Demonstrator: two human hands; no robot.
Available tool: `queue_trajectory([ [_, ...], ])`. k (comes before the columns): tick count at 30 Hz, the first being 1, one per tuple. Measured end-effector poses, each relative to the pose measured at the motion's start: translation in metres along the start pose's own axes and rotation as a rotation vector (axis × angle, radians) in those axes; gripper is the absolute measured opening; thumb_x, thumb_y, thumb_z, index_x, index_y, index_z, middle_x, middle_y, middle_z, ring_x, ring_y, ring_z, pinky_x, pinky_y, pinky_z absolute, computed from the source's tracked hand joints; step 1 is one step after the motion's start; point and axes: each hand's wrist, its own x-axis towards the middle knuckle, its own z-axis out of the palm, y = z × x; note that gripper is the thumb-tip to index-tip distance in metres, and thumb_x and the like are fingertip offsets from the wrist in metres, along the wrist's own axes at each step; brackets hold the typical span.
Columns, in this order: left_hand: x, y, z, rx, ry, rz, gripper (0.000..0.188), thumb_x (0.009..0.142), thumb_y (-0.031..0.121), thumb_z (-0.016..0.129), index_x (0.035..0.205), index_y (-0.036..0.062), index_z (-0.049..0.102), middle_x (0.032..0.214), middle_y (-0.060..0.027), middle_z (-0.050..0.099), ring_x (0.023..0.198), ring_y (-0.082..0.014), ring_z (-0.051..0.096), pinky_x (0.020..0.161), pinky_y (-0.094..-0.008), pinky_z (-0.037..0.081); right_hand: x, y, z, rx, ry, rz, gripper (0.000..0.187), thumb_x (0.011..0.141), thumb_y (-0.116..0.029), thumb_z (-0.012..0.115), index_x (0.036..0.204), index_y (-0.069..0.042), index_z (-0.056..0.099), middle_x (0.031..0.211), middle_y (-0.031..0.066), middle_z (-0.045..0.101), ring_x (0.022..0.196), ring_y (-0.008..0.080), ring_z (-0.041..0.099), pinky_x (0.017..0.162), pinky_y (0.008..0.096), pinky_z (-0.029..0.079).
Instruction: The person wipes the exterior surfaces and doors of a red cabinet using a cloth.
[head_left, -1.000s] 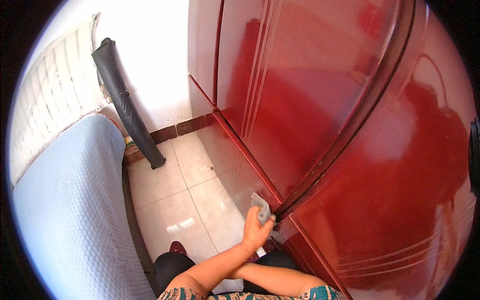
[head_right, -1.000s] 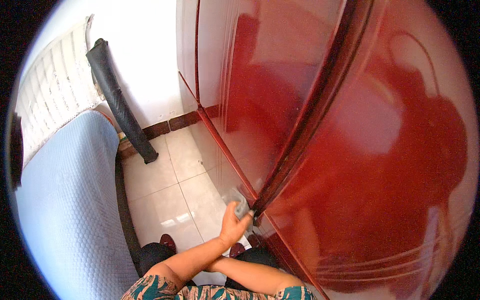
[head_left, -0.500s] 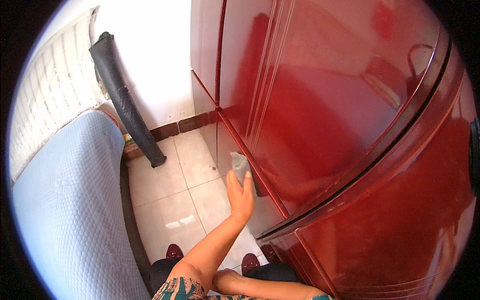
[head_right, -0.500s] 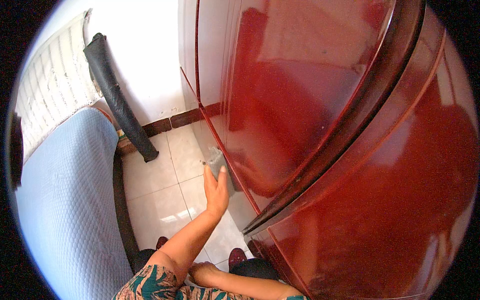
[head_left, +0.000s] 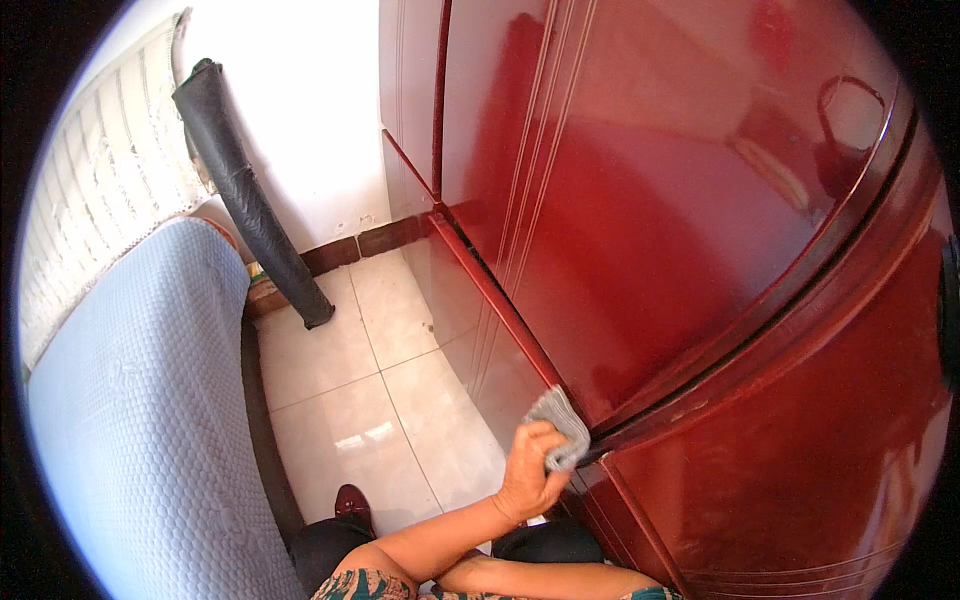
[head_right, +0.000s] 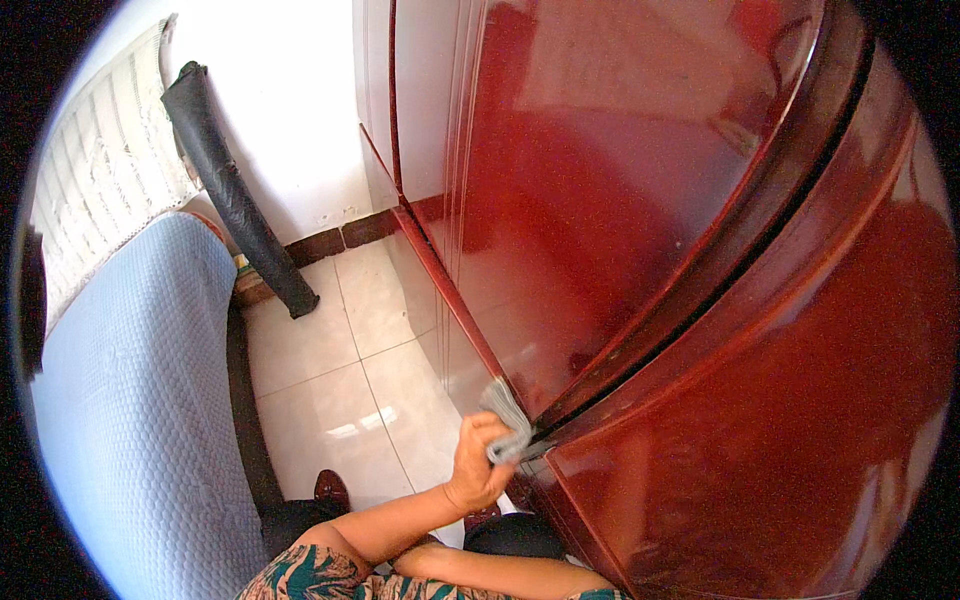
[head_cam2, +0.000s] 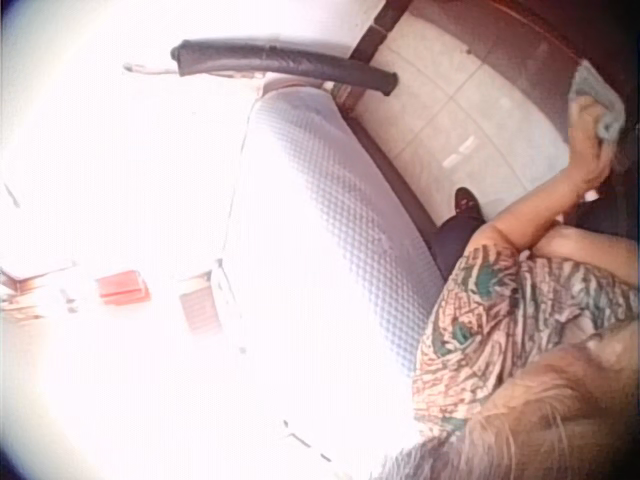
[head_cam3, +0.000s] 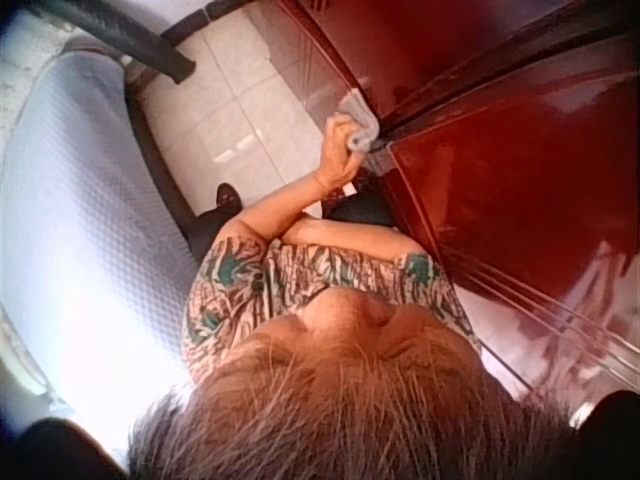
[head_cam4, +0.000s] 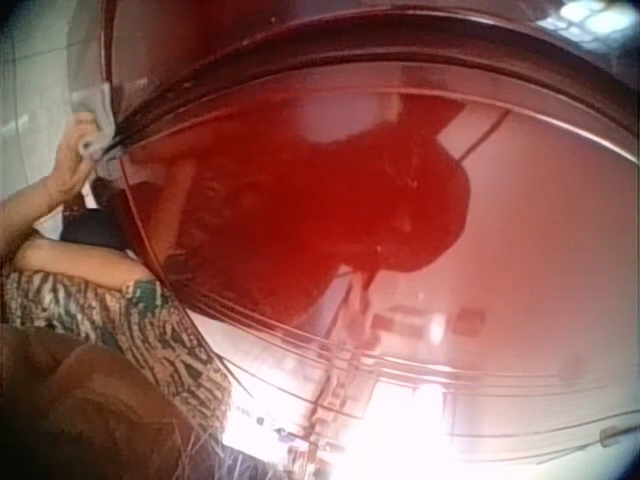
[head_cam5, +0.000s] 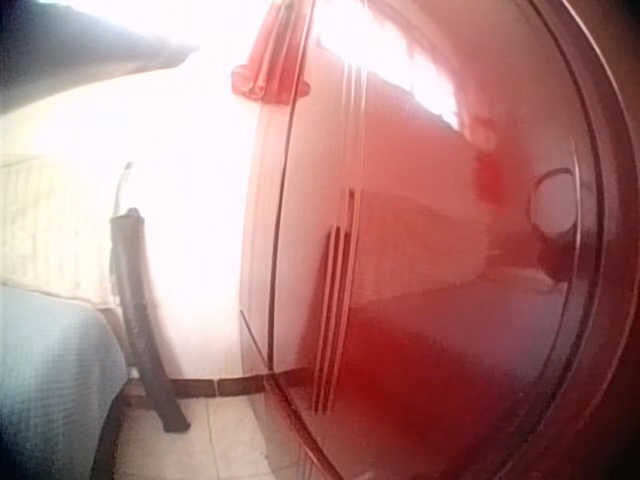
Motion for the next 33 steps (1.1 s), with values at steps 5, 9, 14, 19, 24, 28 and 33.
queue_trajectory([
  [5,0.054,-0.044,-0.008,0.109,0.299,-0.247,0.029,0.084,0.010,0.058,0.110,-0.0008,0.049,0.105,-0.0191,0.045,0.097,-0.0345,0.047,0.088,-0.0396,0.039,0.011,-0.008,-0.003,-0.231,0.048,0.104,0.036,0.084,-0.024,0.051,0.113,-0.003,0.056,0.115,0.0210,0.059,0.099,0.0375,0.061,0.085,0.0458,0.048],
  [9,0.079,-0.055,-0.020,0.120,0.318,-0.310,0.029,0.089,0.011,0.054,0.113,-0.0031,0.048,0.109,-0.0193,0.044,0.104,-0.0337,0.044,0.091,-0.0387,0.036,0.014,-0.005,-0.002,-0.238,0.031,0.092,0.035,0.084,-0.024,0.050,0.113,-0.004,0.056,0.117,0.0216,0.057,0.102,0.0373,0.060,0.088,0.0466,0.046],
  [14,0.037,-0.018,-0.002,0.098,0.199,-0.142,0.044,0.086,0.001,0.050,0.129,-0.0054,0.043,0.114,-0.0173,0.041,0.111,-0.0305,0.041,0.100,-0.0369,0.030,0.006,0.001,-0.007,-0.104,0.037,0.098,0.042,0.085,-0.025,0.047,0.121,-0.005,0.054,0.127,0.0213,0.052,0.110,0.0374,0.055,0.094,0.0450,0.043],
  [19,0.032,-0.016,0.000,0.059,0.135,-0.107,0.053,0.088,0.003,0.046,0.139,-0.0036,0.035,0.141,-0.0206,0.026,0.131,-0.0342,0.027,0.110,-0.0406,0.020,0.013,0.003,-0.003,-0.053,-0.059,0.144,0.044,0.085,-0.024,0.045,0.124,-0.005,0.052,0.129,0.0209,0.051,0.114,0.0368,0.054,0.095,0.0441,0.042],
  [24,0.091,-0.064,-0.018,0.044,0.180,-0.191,0.057,0.095,0.021,0.043,0.143,-0.0027,0.023,0.151,-0.0226,0.012,0.141,-0.0345,0.011,0.114,-0.0407,0.010,0.015,0.003,0.004,-0.337,0.153,0.038,0.034,0.085,-0.018,0.051,0.115,-0.004,0.052,0.105,0.0224,0.060,0.090,0.0390,0.063,0.074,0.0500,0.050],
  [28,0.158,-0.091,-0.044,-0.031,0.203,-0.324,0.062,0.100,0.038,0.028,0.145,-0.0025,0.017,0.153,-0.0200,0.010,0.142,-0.0312,0.007,0.115,-0.0381,0.007,0.013,0.011,0.006,-0.352,0.122,-0.055,0.033,0.086,-0.028,0.055,0.107,-0.004,0.050,0.095,0.0209,0.059,0.082,0.0380,0.064,0.065,0.0494,0.050],
  [33,0.195,-0.129,-0.071,-0.340,0.195,-0.557,0.069,0.098,0.051,0.025,0.147,0.0049,0.015,0.152,-0.0137,0.015,0.141,-0.0267,0.012,0.114,-0.0367,0.012,0.014,0.012,0.007,-0.390,0.164,-0.101,0.037,0.085,-0.032,0.056,0.108,-0.003,0.048,0.092,0.0194,0.059,0.078,0.0375,0.063,0.062,0.0482,0.049],
])
